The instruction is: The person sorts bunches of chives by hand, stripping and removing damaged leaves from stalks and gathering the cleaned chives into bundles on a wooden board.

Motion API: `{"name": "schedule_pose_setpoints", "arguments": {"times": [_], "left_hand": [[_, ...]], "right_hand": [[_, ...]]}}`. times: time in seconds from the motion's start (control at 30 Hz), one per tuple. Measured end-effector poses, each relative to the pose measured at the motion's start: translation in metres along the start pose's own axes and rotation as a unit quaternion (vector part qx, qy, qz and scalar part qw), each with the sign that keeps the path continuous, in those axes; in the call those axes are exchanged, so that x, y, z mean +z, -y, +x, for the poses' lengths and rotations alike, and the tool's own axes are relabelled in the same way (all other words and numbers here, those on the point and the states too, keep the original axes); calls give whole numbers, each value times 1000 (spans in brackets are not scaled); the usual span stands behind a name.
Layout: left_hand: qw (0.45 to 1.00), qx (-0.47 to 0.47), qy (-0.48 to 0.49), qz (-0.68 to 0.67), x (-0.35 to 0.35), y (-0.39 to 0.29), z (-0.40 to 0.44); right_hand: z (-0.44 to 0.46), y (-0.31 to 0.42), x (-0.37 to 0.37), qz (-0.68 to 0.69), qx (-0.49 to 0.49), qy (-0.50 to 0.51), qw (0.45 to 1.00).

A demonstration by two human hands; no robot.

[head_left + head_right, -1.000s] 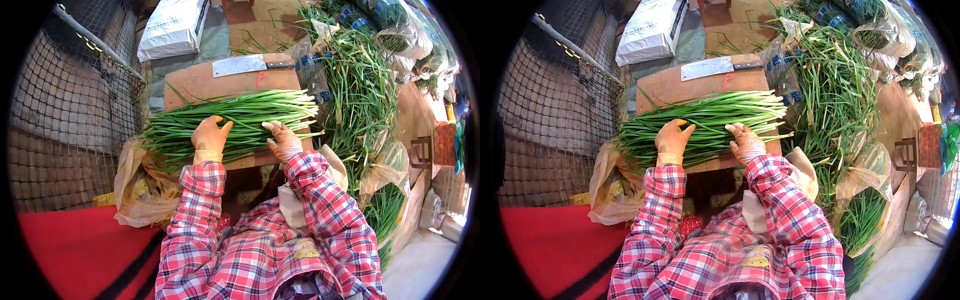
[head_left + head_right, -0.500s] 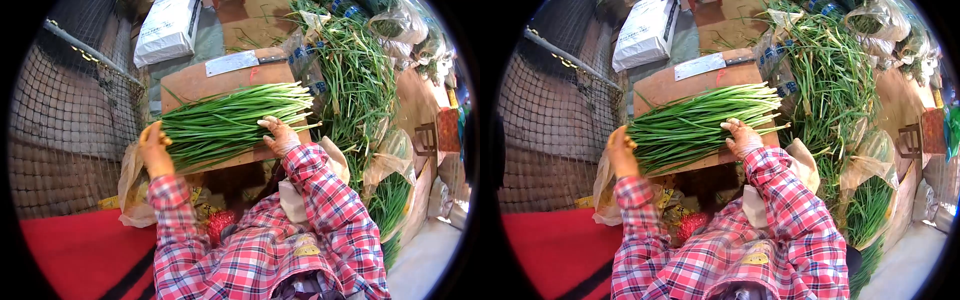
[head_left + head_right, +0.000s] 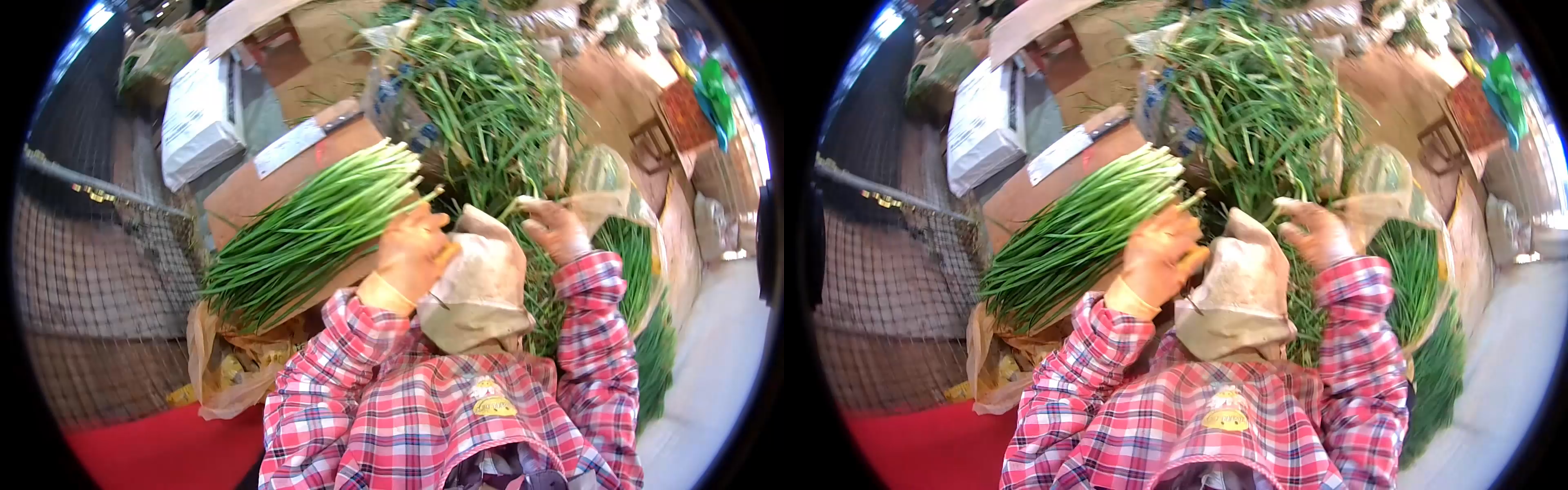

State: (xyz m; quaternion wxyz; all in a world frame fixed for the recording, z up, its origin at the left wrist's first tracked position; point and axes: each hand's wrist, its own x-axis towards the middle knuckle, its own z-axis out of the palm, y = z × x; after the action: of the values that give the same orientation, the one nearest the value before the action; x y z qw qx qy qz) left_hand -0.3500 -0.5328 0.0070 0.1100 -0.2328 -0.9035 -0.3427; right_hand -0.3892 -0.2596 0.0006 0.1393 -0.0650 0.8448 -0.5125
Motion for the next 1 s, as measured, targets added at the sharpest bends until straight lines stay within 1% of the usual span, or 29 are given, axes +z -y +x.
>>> {"name": "schedule_pose_setpoints", "arguments": {"times": [0.03,0.07,0.1,0.13,0.17,0.2,0.23,0.27,0.3,0.37,0.4,0.43,0.47,0.5,0.53,0.57,0.63,0.67,0.7,0.77,0.8,0.83,0.87,0.9,0.93,1.0], "left_hand": [[998,-19,-39,-34,3,0,3],[998,0,-32,-47,5,3,10],[999,0,-33,-13,12,7,9],[998,34,-45,-15,11,4,14],[997,34,-33,-62,14,-2,20],[998,45,-1,-52,11,-18,31],[997,53,19,-50,13,-27,38],[995,61,38,-62,16,-35,46],[994,55,59,-74,19,-44,55],[989,79,101,-74,36,-58,72],[985,89,127,-79,46,-63,79],[983,115,122,-80,56,-74,76],[977,128,140,-94,69,-85,80],[971,140,160,-108,81,-97,84],[969,153,178,-78,95,-113,88],[966,148,201,-62,108,-128,92],[953,198,223,-55,140,-148,111],[947,227,222,-49,164,-150,122],[939,248,235,-44,183,-159,135],[932,243,262,-57,222,-175,153],[929,246,271,-57,242,-178,156],[930,210,293,-75,264,-178,157],[929,174,314,-92,284,-177,155],[923,163,329,-113,298,-178,149],[915,172,345,-117,307,-179,140],[896,170,386,-140,317,-184,115]], "right_hand": [[-17,-6,-22,-6,66,-50,997],[-34,-32,-41,84,106,-90,987],[-58,-67,-52,172,147,-143,963],[-82,-73,-55,61,149,-128,979],[-105,-80,-59,-50,149,-115,981],[-131,-135,-62,6,207,-83,975],[-147,-121,-62,-67,275,-59,957],[-159,-131,-61,-37,293,-81,952],[-165,-133,-62,-69,329,-129,933],[-188,-186,-71,-18,315,-232,920],[-194,-193,-82,16,330,-287,899],[-207,-211,-89,-8,256,-361,897],[-212,-210,-111,-66,321,-374,868],[-223,-230,-127,-88,332,-389,855],[-236,-250,-148,-112,342,-402,842],[-243,-257,-165,-140,380,-408,819],[-249,-281,-190,-88,406,-433,800],[-245,-269,-202,-90,425,-397,808],[-240,-255,-207,-136,418,-361,822],[-241,-280,-206,-149,347,-332,865],[-240,-291,-203,-101,263,-347,895],[-249,-300,-205,-188,325,-291,880],[-250,-284,-204,-214,350,-296,863],[-253,-279,-204,-243,373,-302,843],[-255,-303,-201,-288,427,-250,820],[-252,-304,-193,-370,439,-130,809]]}}
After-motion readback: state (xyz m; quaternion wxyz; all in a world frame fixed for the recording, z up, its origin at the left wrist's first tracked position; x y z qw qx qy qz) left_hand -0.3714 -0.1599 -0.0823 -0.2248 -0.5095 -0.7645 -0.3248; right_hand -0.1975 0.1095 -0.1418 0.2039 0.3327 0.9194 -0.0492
